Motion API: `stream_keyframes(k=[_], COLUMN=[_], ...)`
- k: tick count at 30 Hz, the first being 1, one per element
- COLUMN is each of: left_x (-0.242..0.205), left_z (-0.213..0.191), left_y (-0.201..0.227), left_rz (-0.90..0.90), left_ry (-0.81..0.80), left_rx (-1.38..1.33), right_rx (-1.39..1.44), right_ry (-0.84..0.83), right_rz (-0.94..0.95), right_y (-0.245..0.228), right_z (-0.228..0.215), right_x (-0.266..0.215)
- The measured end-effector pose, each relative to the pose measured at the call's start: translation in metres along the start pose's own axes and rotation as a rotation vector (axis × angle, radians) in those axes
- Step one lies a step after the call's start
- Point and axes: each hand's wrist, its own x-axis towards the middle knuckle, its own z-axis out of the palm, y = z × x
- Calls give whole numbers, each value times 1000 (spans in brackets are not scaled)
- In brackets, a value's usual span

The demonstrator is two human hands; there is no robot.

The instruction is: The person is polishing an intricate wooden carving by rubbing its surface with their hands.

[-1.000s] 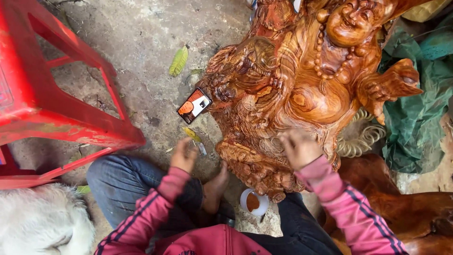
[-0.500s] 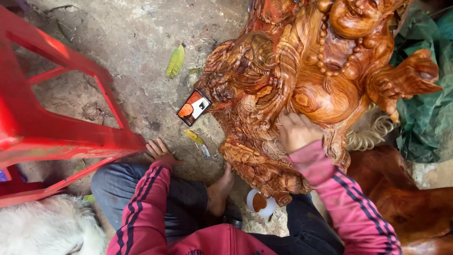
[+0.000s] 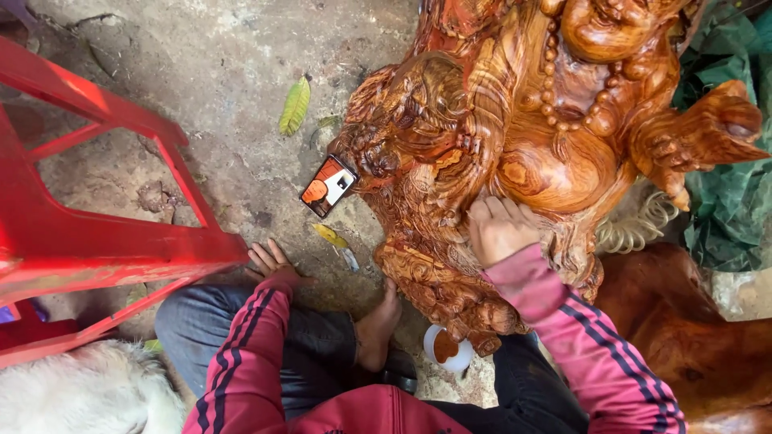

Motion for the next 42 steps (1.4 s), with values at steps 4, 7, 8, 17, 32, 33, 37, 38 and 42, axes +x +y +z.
stream_keyframes(k=[4,7,8,17,32,33,37,38,42], left_x=[1,5,6,-1,5,5,5,7,3], left_z=[7,11,10,9,3,4,3,4,8], left_y=[-6,-5,-3,1,-7,-7,-3,-5,-8], left_rz=[50,19,24,-17,30,27,-2,-5,48], left_ry=[77,-10,-6,31,-137,-125,-92,-98,-74], left_rx=[-11,22,18,-38,-46,-19,0,2,-68], right_rx=[-6,75,69,22,81,20,142,144,107], right_ry=[13,9,12,-23,-87,-104,-141,-147,-89], right_rz=[0,42,45,54,264,293,298,296,326], right_y=[4,-15,-11,-3,-17,-24,-24,-14,-5], right_z=[-10,-15,-15,-6,-10,-5,4,6,6], right_x=[-3,20,17,10,15,9,-3,2,14])
